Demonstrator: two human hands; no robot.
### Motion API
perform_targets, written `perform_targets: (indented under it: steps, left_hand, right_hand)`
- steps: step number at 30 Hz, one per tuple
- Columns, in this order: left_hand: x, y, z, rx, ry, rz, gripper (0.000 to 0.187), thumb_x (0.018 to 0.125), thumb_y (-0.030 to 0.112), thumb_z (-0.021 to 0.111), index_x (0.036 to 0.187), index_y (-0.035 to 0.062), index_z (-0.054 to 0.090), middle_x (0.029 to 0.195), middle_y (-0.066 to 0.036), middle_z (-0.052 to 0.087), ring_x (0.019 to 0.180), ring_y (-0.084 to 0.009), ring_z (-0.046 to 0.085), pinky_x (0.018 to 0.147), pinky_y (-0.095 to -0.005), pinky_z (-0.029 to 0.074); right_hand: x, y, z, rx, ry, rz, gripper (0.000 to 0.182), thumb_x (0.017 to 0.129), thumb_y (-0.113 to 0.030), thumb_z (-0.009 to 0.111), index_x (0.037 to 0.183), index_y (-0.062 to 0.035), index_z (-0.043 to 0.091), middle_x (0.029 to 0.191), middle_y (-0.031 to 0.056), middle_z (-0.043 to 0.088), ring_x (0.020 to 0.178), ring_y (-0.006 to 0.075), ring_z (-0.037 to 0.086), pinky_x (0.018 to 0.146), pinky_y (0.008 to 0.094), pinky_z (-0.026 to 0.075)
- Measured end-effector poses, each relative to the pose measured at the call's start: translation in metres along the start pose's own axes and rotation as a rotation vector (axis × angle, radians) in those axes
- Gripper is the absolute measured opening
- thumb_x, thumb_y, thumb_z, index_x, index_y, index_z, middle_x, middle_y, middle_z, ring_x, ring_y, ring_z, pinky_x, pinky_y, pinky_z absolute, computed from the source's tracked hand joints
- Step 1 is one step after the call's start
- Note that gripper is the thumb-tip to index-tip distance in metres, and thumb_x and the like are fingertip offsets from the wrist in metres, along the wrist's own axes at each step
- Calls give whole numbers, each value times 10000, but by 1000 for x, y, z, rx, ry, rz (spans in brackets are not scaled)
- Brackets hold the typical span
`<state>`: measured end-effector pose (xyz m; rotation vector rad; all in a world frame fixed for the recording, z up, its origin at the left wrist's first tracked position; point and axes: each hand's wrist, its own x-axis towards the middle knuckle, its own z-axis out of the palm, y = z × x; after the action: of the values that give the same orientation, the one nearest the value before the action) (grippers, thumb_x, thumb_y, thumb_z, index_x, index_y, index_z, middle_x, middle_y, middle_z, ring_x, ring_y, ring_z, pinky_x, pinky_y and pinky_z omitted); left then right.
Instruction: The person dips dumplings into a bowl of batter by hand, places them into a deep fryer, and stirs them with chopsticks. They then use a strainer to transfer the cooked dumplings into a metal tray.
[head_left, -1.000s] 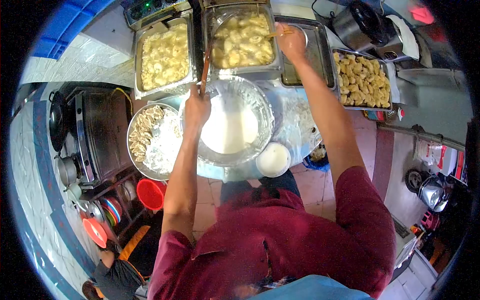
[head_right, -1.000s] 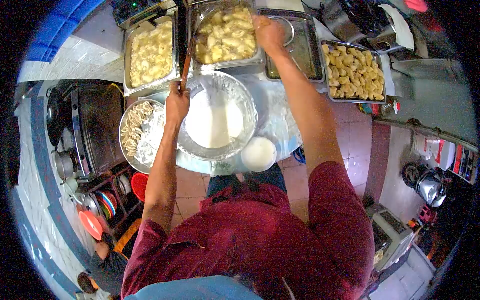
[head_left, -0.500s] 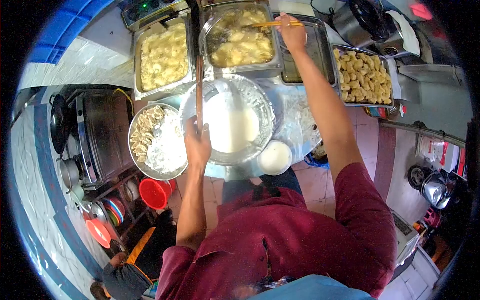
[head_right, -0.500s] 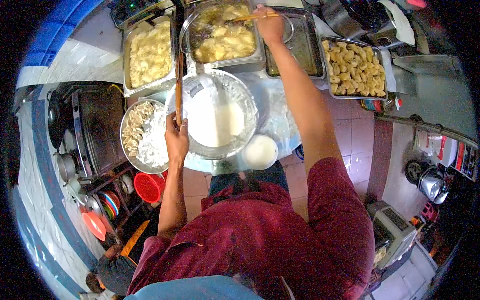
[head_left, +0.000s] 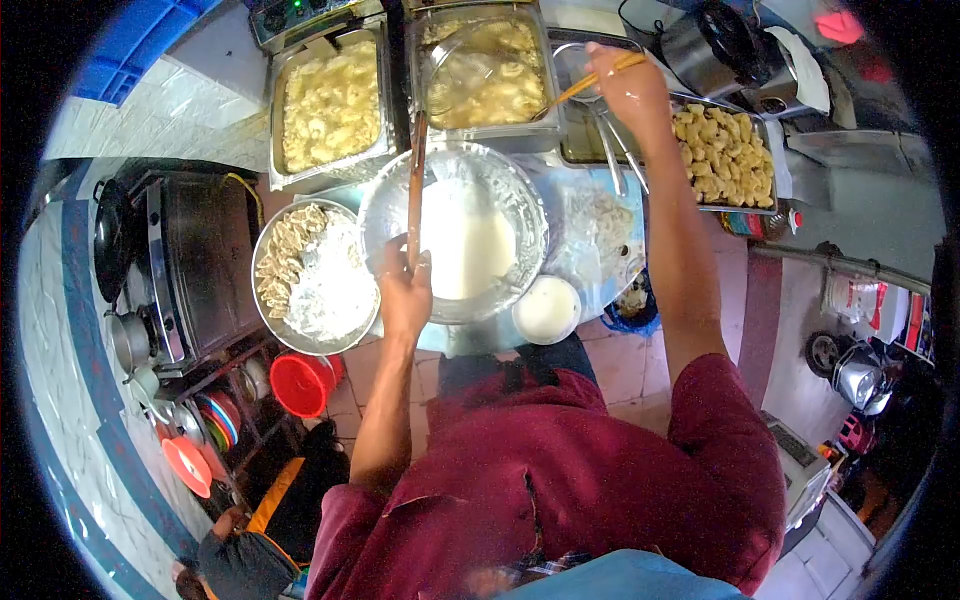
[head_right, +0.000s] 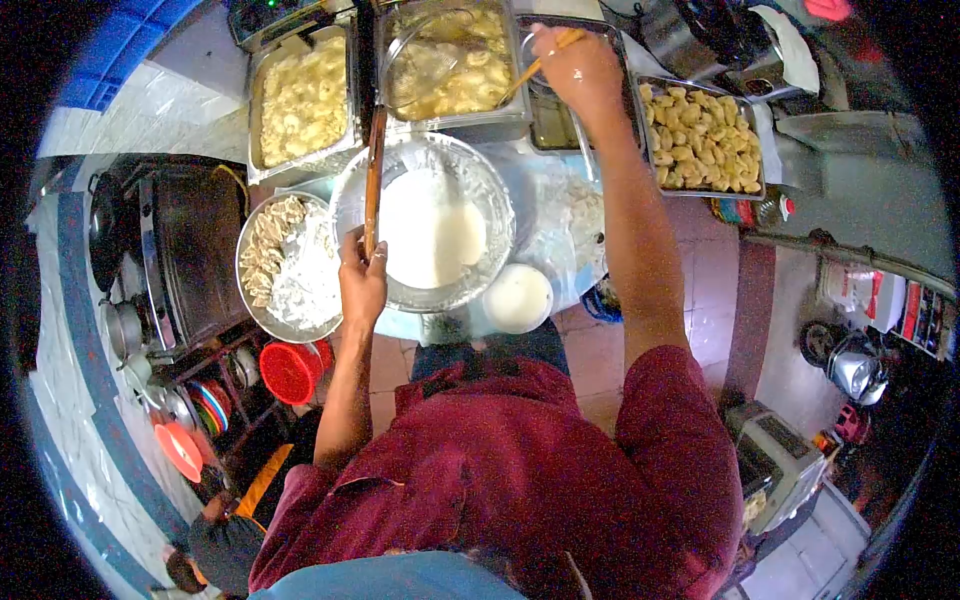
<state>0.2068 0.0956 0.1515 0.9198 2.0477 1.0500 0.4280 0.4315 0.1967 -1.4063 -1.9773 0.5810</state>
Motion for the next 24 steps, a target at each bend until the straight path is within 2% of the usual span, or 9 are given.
perform_targets:
  steps: [7, 9, 10, 12, 13, 15, 18, 22, 24]
  left_hand:
    - [28, -8, 26, 143, -47, -19, 337, 947, 150, 587, 1246, 19, 506, 891, -279, 666, 828, -413, 671, 713, -467, 497]
    - [37, -9, 31, 167, -35, -5, 343, 946, 151, 586, 1251, 23, 493, 950, -314, 671, 896, -469, 665, 747, -496, 503]
    - [41, -12, 34, 171, -23, 10, 339, 952, 158, 590, 1249, 20, 503, 914, -283, 667, 845, -414, 664, 730, -473, 503]
    - [48, -15, 38, 178, 2, 42, 333, 963, 174, 600, 1246, 16, 525, 842, -222, 660, 743, -306, 663, 696, -427, 503]
    - [48, -13, 36, 167, -1, 34, 341, 957, 161, 596, 1252, 14, 512, 867, -246, 665, 780, -354, 668, 712, -447, 505]
    - [46, -3, 30, 145, -7, 19, 358, 944, 136, 588, 1263, 9, 487, 918, -294, 675, 854, -449, 677, 745, -486, 507]
    - [39, 8, 17, 117, 47, 57, 369, 947, 130, 587, 1279, 10, 482, 899, -285, 674, 837, -424, 683, 738, -470, 510]
    - [31, 14, 6, 85, 90, 17, 357, 967, 135, 596, 1287, 1, 513, 896, -172, 649, 784, -221, 619, 718, -366, 498]
    - [28, 15, 2, 101, 75, -8, 365, 964, 136, 600, 1292, 4, 511, 897, -166, 646, 778, -215, 605, 717, -363, 494]
  right_hand:
    - [-13, 30, 61, -77, -17, 136, 414, 947, -455, 598, 903, -77, 762, 703, 78, 709, 659, 208, 680, 661, 346, 511]
    - [-18, 38, 75, 17, 25, 162, 423, 944, -470, 570, 885, -89, 743, 752, 180, 685, 715, 383, 650, 679, 458, 508]
    - [-21, 37, 78, 63, 48, 177, 427, 943, -478, 556, 875, -95, 733, 777, 231, 674, 744, 470, 635, 687, 513, 507]
    - [-26, 36, 83, 61, 91, 147, 413, 951, -461, 553, 877, -95, 729, 795, 227, 675, 754, 475, 628, 682, 511, 504]
    - [-28, 35, 83, 60, 113, 133, 407, 955, -453, 551, 878, -94, 726, 804, 225, 675, 759, 477, 624, 680, 510, 502]
    - [-23, 44, 93, 159, 154, 122, 387, 961, -426, 570, 872, -83, 726, 774, 201, 685, 724, 424, 650, 664, 474, 508]
    - [-23, 46, 95, 328, 206, 111, 373, 966, -393, 601, 866, -57, 728, 728, 145, 695, 680, 303, 675, 647, 405, 512]
    - [-26, 28, 78, 495, 173, 104, 383, 983, -360, 612, 869, -14, 730, 714, 67, 703, 665, 157, 669, 652, 309, 511]
    - [-29, 17, 67, 523, 160, 86, 389, 994, -359, 594, 891, -10, 730, 742, 67, 716, 675, 160, 676, 666, 305, 515]
